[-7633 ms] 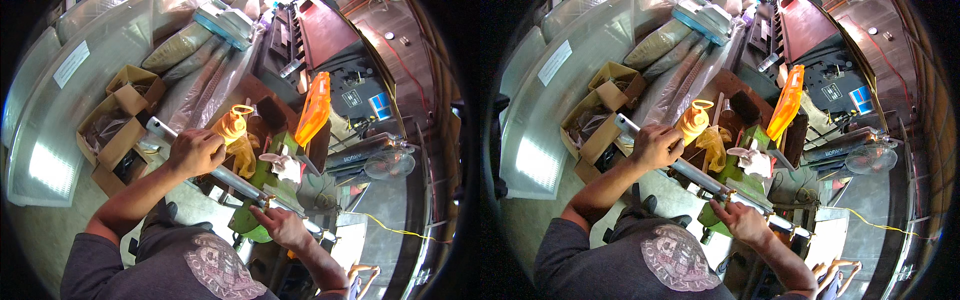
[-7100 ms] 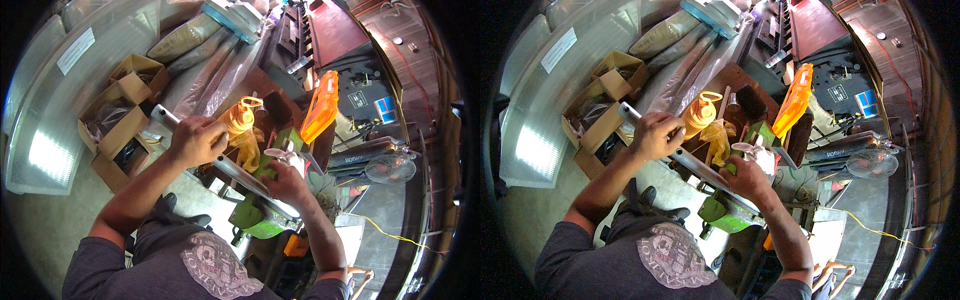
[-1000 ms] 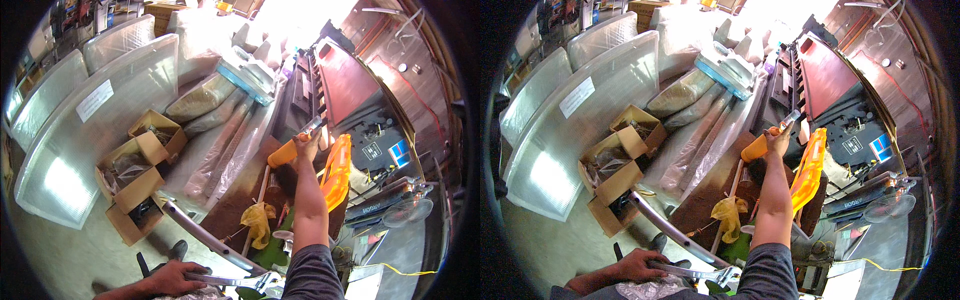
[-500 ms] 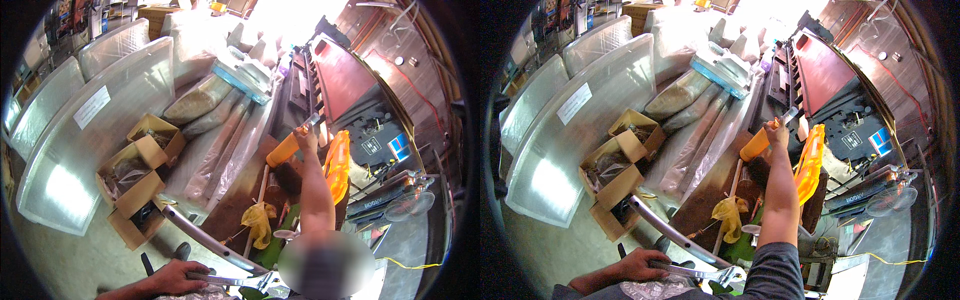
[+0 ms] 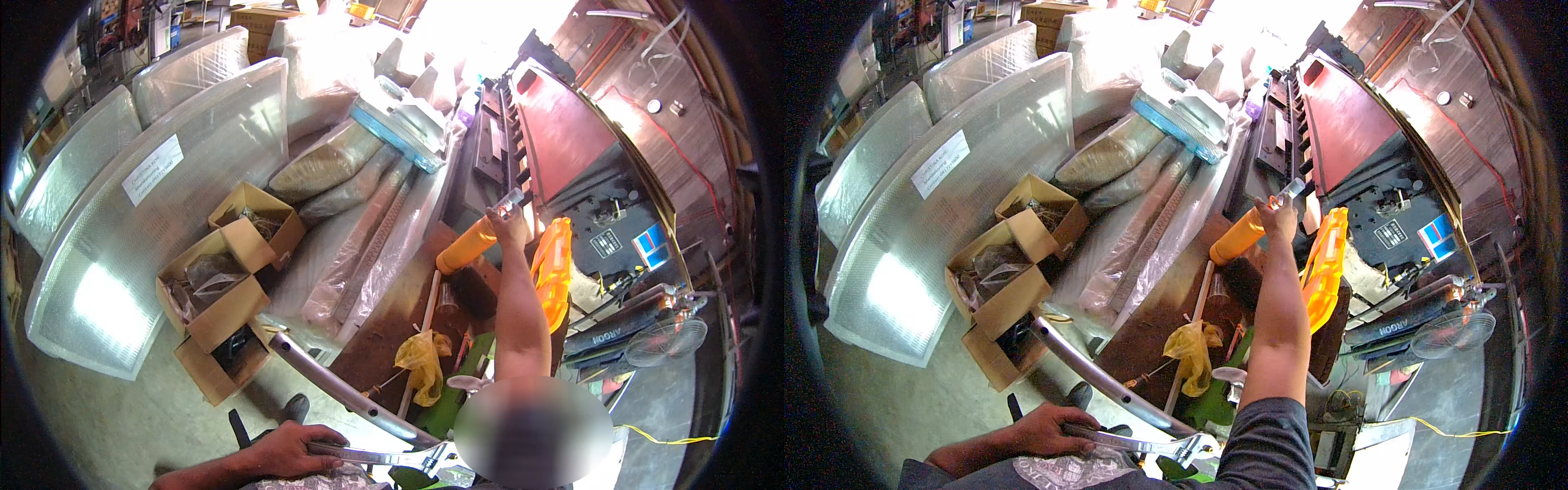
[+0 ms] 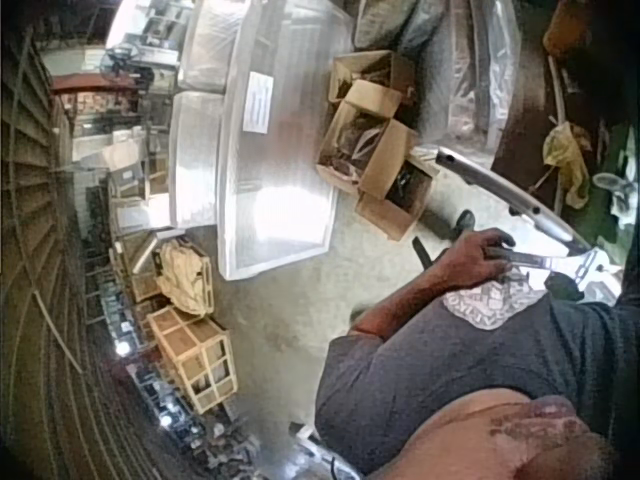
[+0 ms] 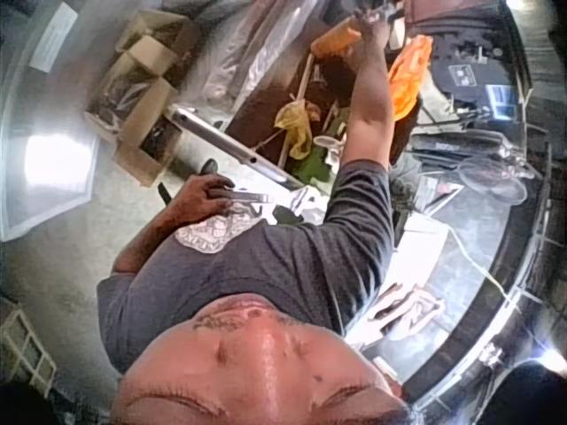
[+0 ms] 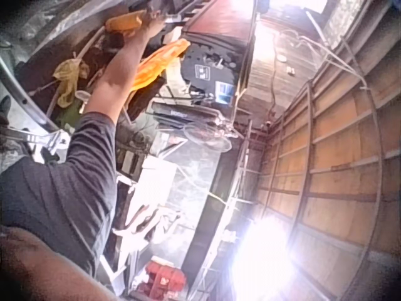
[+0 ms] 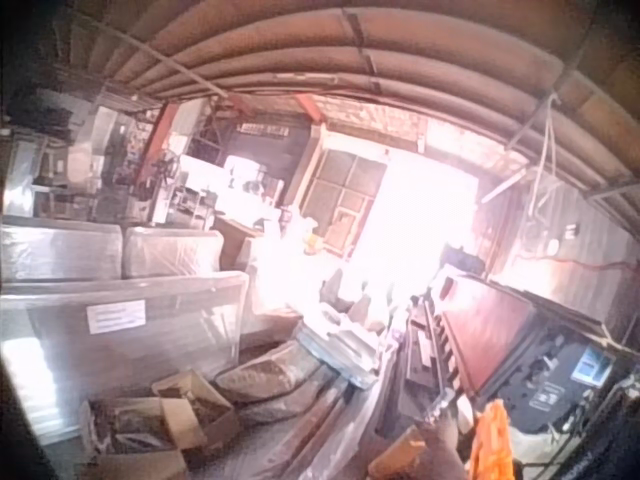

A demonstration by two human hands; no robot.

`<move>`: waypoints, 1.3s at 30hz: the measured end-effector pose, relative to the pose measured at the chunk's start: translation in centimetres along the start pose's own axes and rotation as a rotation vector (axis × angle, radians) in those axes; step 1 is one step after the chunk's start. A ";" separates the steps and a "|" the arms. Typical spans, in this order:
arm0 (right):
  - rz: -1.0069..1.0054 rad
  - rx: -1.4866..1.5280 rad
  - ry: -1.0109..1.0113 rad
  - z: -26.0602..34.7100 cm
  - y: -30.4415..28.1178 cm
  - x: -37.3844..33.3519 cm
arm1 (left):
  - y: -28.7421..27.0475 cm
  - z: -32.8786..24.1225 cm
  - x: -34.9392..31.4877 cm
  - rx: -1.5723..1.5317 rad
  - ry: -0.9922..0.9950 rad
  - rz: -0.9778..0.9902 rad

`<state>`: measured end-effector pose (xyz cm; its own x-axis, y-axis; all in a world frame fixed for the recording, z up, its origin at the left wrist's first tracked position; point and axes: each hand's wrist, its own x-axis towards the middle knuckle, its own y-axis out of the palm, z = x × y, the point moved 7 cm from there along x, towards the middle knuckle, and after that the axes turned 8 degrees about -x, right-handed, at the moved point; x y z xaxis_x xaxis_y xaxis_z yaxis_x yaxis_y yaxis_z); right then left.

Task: The person uses a screwdriver and adjustable wrench to tighten brass valves onto a metal pipe clamped in a vise. They wipe the pipe with a cloth and reposition the pipe to access different fittings.

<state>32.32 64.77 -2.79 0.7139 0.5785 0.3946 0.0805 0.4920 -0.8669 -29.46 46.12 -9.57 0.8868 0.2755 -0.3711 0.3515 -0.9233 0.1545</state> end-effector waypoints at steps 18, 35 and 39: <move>0.216 0.150 -0.434 5.5 -27.3 -24.8 | -0.6 0.4 -1.0 -0.082 0.244 -0.296; 0.339 0.346 -0.534 0.2 -25.0 -47.5 | 2.2 -0.3 -5.0 -0.082 0.392 -0.633; 0.412 0.451 -0.575 0.2 -23.0 -47.0 | 4.0 1.3 -6.2 -0.134 0.435 -0.675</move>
<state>-3.26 26.39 -1.39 0.1492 0.9505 0.2724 -0.4821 0.3104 -0.8193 -33.91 40.37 -7.89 0.4982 0.8662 -0.0393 0.8607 -0.4885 0.1434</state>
